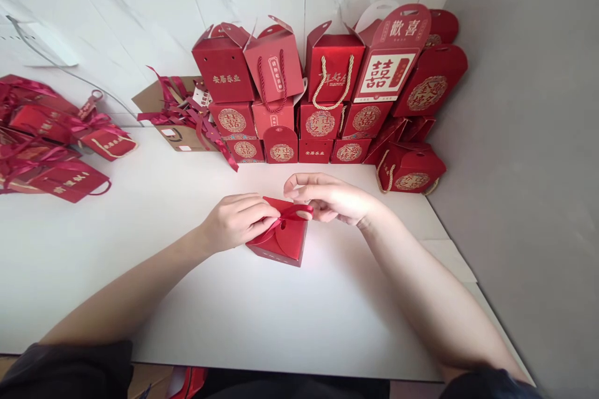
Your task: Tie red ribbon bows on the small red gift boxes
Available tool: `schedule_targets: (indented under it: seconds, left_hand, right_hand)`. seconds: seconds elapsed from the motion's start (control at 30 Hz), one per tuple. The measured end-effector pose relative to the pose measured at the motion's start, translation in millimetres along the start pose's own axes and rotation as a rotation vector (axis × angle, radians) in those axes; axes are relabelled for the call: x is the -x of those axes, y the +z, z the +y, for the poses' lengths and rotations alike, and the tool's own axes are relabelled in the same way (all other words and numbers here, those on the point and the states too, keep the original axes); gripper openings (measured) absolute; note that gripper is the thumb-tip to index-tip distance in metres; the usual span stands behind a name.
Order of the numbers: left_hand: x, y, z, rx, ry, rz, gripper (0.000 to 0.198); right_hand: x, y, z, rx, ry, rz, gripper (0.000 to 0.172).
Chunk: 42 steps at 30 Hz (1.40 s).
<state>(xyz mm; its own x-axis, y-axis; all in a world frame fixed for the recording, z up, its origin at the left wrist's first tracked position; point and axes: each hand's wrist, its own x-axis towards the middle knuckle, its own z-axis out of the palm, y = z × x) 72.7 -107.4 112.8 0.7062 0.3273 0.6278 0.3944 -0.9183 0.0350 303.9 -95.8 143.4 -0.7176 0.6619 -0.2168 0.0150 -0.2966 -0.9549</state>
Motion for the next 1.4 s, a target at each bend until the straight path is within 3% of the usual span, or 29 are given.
schedule_targets:
  seconds: [0.17,0.33,0.43,0.57,0.73,0.97,1.13,1.27,1.4]
  left_hand:
    - [1.7,0.9,-1.6,0.041,-0.018,-0.009,0.012]
    - [0.4,-2.1,1.3,0.199,-0.135,-0.054,0.015]
    - [-3.7,-10.8,3.7,0.389,-0.376,-0.145,0.005]
    - [-11.3,-26.7,-0.2,0.681,-0.774,-0.311,0.025]
    - [-16.4,-38.0,-9.2,0.769,-0.992,-0.501,0.037]
    - [-18.0,-41.4,-11.2,0.857,-1.032,-0.626,0.035]
    - [-16.3,-40.5,-14.3,0.882,-1.017,-0.648,0.034]
    - [-15.0,-39.5,-15.4,0.945,-1.017,-0.707,0.032]
    - [-15.2,-41.0,-15.3,0.993,-1.027,-0.735,0.034]
  right_hand:
    - [13.5,-7.8,-12.4,0.233,-0.068,-0.037,0.029]
    - [48.7,-33.9,-29.7,0.514,-0.073,0.255,0.029]
    - [64.3,-44.5,-33.4,0.657,0.084,0.287,0.034]
    - [68.8,-44.1,-31.6,0.798,0.2,0.17,0.036]
    - [66.3,-42.5,-28.1,0.895,0.181,0.138,0.03]
    - [69.0,-46.8,-29.7,0.841,0.201,0.198,0.038]
    - [69.4,-55.8,-24.9,0.882,0.196,0.208,0.024]
    - [63.6,-53.2,-19.7,1.114,0.066,0.261,0.008]
    - [50.4,-40.2,-7.7,1.419,-0.004,0.473,0.007]
